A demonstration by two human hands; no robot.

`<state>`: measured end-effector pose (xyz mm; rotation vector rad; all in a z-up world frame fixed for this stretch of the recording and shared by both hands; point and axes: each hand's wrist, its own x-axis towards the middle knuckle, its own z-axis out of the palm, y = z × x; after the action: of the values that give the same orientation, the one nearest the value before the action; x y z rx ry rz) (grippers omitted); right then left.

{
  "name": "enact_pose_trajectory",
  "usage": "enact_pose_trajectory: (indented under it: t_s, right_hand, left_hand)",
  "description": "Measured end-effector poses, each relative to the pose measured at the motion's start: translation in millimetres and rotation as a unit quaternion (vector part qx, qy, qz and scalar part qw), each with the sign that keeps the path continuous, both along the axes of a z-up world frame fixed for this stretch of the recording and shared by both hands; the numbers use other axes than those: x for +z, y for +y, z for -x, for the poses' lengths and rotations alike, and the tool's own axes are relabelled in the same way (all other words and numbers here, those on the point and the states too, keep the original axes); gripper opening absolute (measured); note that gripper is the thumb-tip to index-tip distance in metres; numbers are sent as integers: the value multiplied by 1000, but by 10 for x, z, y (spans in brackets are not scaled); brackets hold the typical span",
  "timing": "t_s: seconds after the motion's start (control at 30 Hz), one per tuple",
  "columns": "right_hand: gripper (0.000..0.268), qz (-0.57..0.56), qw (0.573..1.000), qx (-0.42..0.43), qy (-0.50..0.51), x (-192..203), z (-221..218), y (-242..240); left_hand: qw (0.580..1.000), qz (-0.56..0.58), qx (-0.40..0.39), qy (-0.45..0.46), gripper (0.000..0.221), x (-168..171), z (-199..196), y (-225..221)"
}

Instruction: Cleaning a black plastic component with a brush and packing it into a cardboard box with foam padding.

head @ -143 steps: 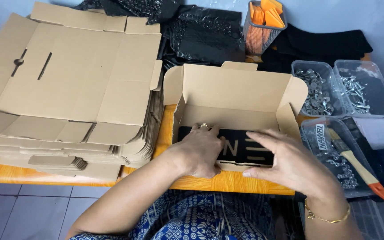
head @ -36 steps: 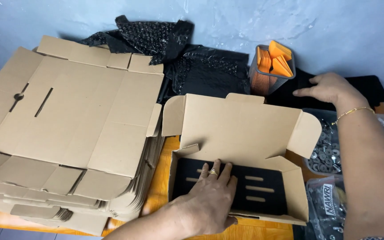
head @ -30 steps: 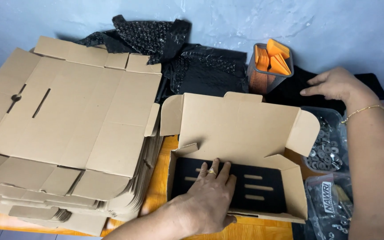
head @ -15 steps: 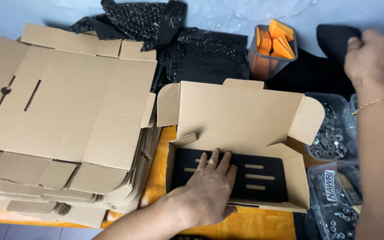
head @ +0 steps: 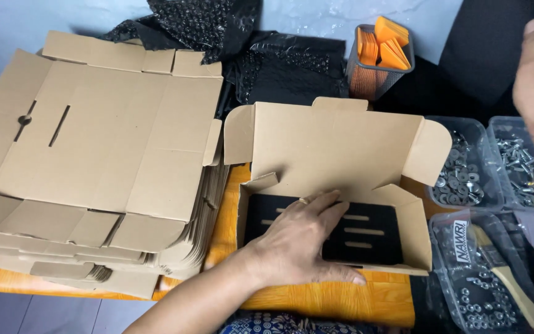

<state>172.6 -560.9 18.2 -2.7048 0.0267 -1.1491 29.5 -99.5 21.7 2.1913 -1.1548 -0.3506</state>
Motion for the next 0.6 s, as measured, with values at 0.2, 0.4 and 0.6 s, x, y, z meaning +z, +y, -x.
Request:
enact_pose_trajectory:
  t_s: [0.2, 0.4, 0.6]
  right_hand:
    - [10, 92, 990, 106, -3, 442, 850, 1078]
    - [13, 223, 969, 88, -62, 304, 1237, 1467]
    - [10, 300, 948, 82, -59, 239, 1487, 1690]
  left_hand:
    - [969, 191, 108, 116, 72, 71, -15, 32]
    - [911, 272, 159, 267, 39, -69, -86, -55]
    - [852, 296, 175, 396, 39, -177, -176, -135]
